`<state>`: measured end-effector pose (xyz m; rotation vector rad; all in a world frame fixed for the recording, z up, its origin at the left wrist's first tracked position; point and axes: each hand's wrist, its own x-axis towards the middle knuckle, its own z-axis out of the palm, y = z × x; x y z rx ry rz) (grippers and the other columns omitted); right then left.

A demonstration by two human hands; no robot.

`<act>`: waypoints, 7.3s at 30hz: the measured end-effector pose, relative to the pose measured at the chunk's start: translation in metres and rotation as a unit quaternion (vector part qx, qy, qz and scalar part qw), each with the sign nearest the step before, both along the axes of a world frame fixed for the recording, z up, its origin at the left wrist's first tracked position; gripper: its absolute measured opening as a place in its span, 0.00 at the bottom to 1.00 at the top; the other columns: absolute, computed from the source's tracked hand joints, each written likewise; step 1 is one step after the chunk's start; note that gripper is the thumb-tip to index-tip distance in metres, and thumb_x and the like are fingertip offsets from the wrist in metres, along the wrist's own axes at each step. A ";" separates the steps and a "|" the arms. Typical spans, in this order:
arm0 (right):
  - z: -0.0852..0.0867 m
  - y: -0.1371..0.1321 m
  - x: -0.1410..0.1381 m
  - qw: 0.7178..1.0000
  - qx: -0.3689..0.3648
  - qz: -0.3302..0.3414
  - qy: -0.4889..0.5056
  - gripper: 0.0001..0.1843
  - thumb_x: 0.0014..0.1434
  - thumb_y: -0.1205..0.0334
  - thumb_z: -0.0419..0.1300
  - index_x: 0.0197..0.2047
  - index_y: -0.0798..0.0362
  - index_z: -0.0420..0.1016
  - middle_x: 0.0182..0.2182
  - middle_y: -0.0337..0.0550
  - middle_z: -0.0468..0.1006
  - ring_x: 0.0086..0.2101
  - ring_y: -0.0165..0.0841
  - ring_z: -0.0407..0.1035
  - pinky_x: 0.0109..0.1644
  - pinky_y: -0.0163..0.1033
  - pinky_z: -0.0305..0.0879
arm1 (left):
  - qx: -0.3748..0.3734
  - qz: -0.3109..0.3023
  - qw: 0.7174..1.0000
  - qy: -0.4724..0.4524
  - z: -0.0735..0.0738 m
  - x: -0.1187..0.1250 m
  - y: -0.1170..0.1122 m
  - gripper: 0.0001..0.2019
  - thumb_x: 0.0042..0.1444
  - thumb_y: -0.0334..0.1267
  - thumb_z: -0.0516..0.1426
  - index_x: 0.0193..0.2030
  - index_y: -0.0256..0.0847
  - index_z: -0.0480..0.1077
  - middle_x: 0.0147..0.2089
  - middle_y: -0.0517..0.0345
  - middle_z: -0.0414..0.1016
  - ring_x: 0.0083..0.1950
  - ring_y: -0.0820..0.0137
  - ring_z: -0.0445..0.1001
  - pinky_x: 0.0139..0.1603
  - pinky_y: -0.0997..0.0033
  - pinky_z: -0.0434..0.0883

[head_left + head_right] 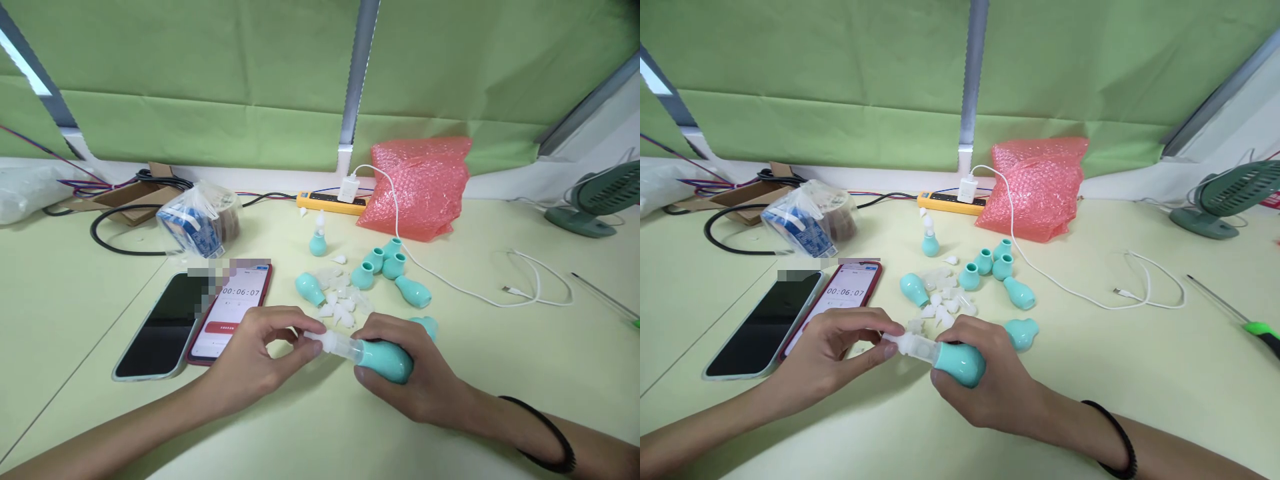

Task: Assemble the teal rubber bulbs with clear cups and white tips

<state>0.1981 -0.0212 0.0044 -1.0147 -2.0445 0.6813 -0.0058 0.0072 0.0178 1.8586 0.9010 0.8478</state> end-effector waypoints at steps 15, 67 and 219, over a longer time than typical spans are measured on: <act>0.002 -0.005 0.011 0.943 0.272 -0.017 -0.194 0.13 0.50 0.70 0.55 0.42 0.58 0.64 0.30 0.46 0.70 0.30 0.33 0.64 0.30 0.39 0.60 | -0.127 -0.045 0.988 0.071 0.004 -0.001 0.003 0.10 0.49 0.36 0.57 0.39 0.38 0.73 0.35 0.56 0.75 0.34 0.71 0.70 0.34 0.74 0.68; 0.003 -0.001 0.014 0.910 0.342 0.079 -0.220 0.13 0.51 0.76 0.51 0.41 0.61 0.66 0.30 0.48 0.72 0.30 0.34 0.64 0.33 0.42 0.62 | 0.279 -0.109 0.954 0.011 -0.016 0.002 -0.006 0.06 0.49 0.24 0.55 0.34 0.35 0.65 0.35 0.48 0.73 0.36 0.70 0.71 0.34 0.74 0.71; -0.048 0.004 -0.008 0.962 0.150 0.065 -0.221 0.12 0.56 0.62 0.51 0.41 0.58 0.68 0.42 0.50 0.70 0.47 0.38 0.60 0.49 0.45 0.63 | 0.303 -0.091 0.945 0.077 -0.046 0.006 -0.003 0.07 0.54 0.27 0.51 0.35 0.34 0.70 0.26 0.54 0.72 0.30 0.71 0.65 0.33 0.71 0.67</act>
